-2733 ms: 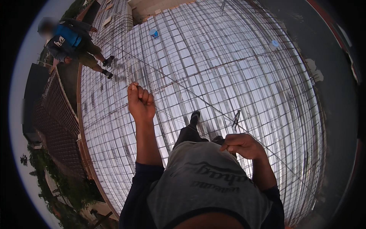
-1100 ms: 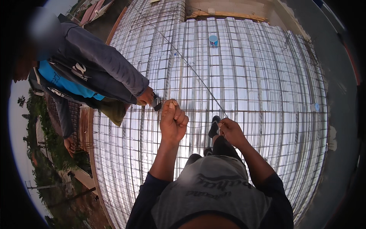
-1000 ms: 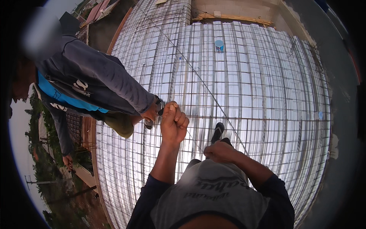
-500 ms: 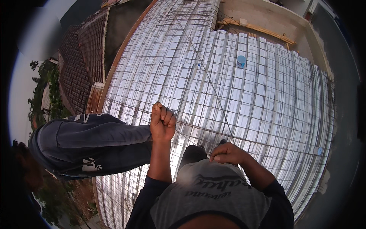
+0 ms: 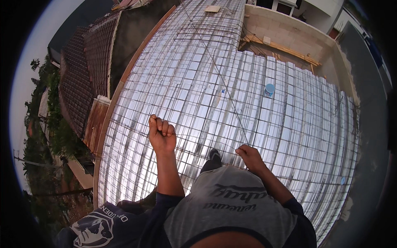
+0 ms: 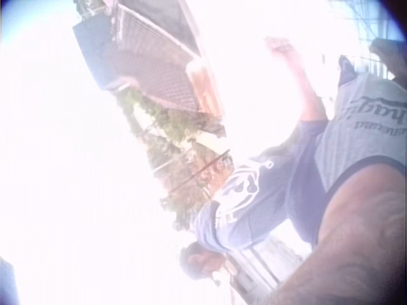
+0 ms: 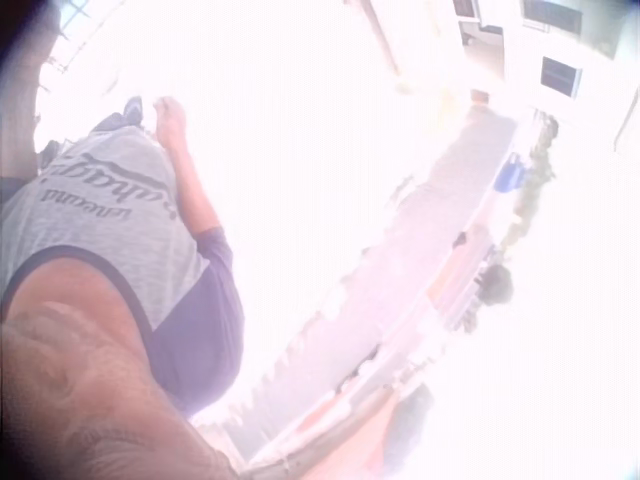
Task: The person secures metal scaffolding poles by wrapping and twisting wire ties around their intersections. They repeatedly position the wire, twist it to tighten, and move to the next joint on the grid structure.
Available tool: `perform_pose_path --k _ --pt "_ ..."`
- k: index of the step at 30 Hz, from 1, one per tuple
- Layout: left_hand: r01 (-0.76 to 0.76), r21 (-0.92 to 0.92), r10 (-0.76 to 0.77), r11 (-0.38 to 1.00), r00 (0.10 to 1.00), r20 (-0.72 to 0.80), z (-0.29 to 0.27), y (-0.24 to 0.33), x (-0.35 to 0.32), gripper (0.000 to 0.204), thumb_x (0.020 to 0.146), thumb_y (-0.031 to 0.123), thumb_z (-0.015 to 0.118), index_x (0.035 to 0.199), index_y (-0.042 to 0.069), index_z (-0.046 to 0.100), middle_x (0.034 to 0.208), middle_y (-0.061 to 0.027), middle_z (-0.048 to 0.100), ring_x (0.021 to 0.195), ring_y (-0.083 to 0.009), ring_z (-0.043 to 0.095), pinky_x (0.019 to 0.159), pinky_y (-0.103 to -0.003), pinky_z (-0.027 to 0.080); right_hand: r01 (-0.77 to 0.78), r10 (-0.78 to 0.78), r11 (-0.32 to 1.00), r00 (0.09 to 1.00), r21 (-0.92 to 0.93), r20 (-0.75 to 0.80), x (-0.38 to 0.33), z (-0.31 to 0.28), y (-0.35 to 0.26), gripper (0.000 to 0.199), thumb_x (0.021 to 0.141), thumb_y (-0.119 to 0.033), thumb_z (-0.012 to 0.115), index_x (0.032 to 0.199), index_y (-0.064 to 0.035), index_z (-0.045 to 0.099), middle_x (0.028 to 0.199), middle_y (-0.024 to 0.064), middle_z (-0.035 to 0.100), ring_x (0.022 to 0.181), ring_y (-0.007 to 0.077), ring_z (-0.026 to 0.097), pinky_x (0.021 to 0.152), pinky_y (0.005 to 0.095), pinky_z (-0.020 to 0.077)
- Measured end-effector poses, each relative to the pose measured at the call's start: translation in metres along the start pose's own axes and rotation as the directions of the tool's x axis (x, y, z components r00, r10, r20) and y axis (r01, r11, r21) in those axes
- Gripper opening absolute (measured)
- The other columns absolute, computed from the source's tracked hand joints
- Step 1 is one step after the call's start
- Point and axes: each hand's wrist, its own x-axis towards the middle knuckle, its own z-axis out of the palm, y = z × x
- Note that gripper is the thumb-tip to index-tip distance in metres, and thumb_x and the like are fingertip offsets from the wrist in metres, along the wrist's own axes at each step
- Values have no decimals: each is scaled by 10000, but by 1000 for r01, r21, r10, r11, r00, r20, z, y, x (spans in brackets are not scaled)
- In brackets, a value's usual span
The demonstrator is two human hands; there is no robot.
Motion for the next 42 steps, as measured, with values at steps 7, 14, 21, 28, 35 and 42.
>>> perform_pose_path --k 7,14,21,28,35,42 --pt "-27 -9 27 1000 998 -61 3 29 130 137 976 234 500 918 111 523 599 45 326 455 -65 219 383 -209 224 169 -117 974 946 -152 303 70 6 -36 221 909 -194 506 1017 -30 607 974 149 625 906 348 596 792 418 464" --pt "-81 17 83 997 974 -212 39 1 222 120 967 215 518 913 109 502 601 41 303 460 -69 202 386 -212 217 101 10 871 975 -481 223 150 7 -67 296 869 -90 465 1150 -60 550 1096 164 599 959 357 596 854 451 464" --pt "-125 27 128 992 980 -153 99 -36 308 128 966 229 523 921 112 499 592 50 276 464 -65 182 390 -214 202 281 -115 899 891 -335 440 268 -35 -60 309 858 -126 519 1148 -38 579 1095 190 622 1023 361 591 880 425 471" --pt "20 226 11 974 991 -136 170 -124 360 119 988 246 462 956 135 487 611 49 313 467 -58 207 410 -216 208 84 -88 996 925 26 371 354 -88 -79 292 939 -222 515 1147 -29 588 1019 136 644 955 252 617 837 349 467" --pt "43 180 13 983 954 -301 179 -136 419 93 986 201 446 957 131 498 615 48 313 474 -59 211 411 -219 214 90 -159 973 928 212 337 401 -125 -136 275 956 -231 499 1060 -16 635 930 106 641 867 195 606 801 312 458" --pt "62 169 -7 984 951 -309 151 -168 491 104 989 214 449 941 133 494 618 44 314 487 -67 234 421 -216 228 96 -111 993 956 71 271 471 -107 -121 294 966 -242 471 1098 -25 619 1022 142 653 996 263 619 886 359 451"
